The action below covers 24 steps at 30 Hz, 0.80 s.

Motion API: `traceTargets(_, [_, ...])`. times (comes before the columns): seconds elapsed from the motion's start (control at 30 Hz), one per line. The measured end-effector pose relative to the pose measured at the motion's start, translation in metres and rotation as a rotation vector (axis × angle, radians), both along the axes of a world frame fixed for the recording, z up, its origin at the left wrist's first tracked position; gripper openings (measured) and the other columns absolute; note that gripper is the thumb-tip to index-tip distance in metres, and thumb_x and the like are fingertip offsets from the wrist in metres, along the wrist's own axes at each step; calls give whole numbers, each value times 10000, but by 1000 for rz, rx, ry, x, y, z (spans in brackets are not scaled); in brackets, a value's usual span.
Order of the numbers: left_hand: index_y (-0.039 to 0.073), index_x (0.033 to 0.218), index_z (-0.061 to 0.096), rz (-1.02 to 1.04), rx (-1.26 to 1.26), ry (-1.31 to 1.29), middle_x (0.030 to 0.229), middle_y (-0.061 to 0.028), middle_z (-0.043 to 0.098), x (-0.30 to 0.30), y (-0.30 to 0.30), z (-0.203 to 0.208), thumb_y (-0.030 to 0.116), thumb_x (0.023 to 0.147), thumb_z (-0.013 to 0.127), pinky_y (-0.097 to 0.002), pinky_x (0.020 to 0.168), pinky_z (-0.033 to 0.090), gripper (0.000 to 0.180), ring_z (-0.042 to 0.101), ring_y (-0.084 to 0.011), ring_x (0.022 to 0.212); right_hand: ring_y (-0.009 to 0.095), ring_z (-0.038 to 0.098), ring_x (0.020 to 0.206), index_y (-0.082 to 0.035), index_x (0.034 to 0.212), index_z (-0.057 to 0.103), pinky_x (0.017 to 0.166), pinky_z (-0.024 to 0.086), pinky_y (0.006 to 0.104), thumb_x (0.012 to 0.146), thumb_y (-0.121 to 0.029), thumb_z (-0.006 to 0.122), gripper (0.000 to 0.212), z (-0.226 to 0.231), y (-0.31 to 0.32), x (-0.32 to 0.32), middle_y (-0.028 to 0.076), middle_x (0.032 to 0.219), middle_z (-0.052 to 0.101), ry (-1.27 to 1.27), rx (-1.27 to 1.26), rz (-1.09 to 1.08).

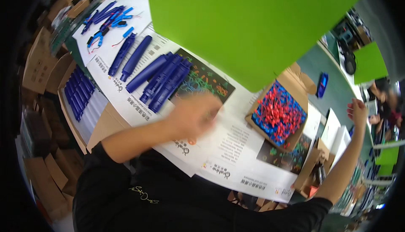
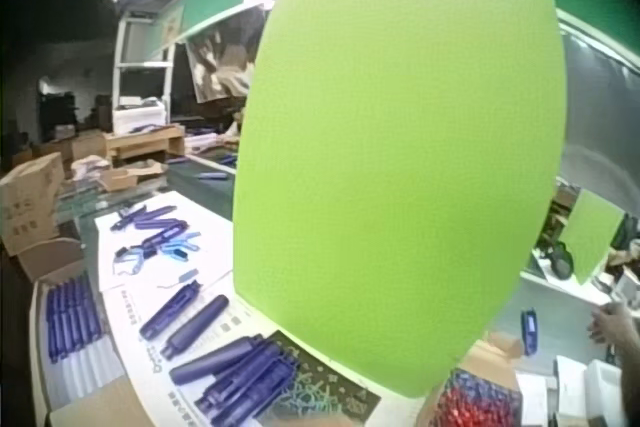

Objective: Assembling electronic components by using a heat gun and applying small parts to blue plastic housings on an assembly line.

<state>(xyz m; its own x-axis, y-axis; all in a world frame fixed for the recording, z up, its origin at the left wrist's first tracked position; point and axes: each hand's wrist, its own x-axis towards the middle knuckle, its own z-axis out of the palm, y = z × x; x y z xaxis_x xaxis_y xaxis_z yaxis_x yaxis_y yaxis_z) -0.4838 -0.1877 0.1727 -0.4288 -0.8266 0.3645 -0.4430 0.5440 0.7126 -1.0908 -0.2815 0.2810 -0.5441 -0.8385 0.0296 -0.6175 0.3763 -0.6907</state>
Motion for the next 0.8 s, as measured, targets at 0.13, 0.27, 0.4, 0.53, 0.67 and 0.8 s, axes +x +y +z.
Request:
traceTargets(0.13, [23,1020,535,517,8,-548,922,-200,630,77,-23,41,357,722,687,-423,705,474,473,617,-341,838,9,471,517,-76,1013,609,451,390,160,934,-213,513,184,63,150,115,-50,615,508,79,-99,169])
traceTargets(0.27, [37,920,565,455,60,-758,817,-167,642,78,-28,19,334,731,666,-426,676,470,366,621,-345,798,5,381,456,-56,895,635,411,282,187,938,-241,515,224,37,285,161,-63,570,458,322,-144,-10])
traceTargets(0.4, [16,876,561,432,4,-622,826,-160,611,54,-25,32,234,760,614,-427,693,465,253,598,-347,797,40,407,453,-24,657,591,429,297,208,893,-381,563,429,-13,375,157,-15,493,454,390,-36,-518])
traceTargets(0.53, [-1,840,524,187,-86,-260,843,-136,570,14,-9,38,183,761,603,-385,694,447,215,566,-329,805,88,495,436,-5,781,604,385,388,222,814,-548,588,544,-43,376,158,25,569,548,-54,169,-722])
traceTargets(0.67, [20,857,464,-142,269,-84,810,-94,506,-21,12,33,125,753,647,-298,580,454,235,558,-183,632,90,535,458,-13,792,605,368,416,219,794,-520,626,508,-50,346,141,21,589,561,-220,264,-520])
traceTargets(0.8, [38,1253,341,-267,748,623,927,-93,550,-46,34,14,108,763,710,-204,533,457,617,574,-103,653,84,541,461,-27,777,606,368,409,219,795,-452,653,428,-53,340,124,17,606,570,-249,188,-468])
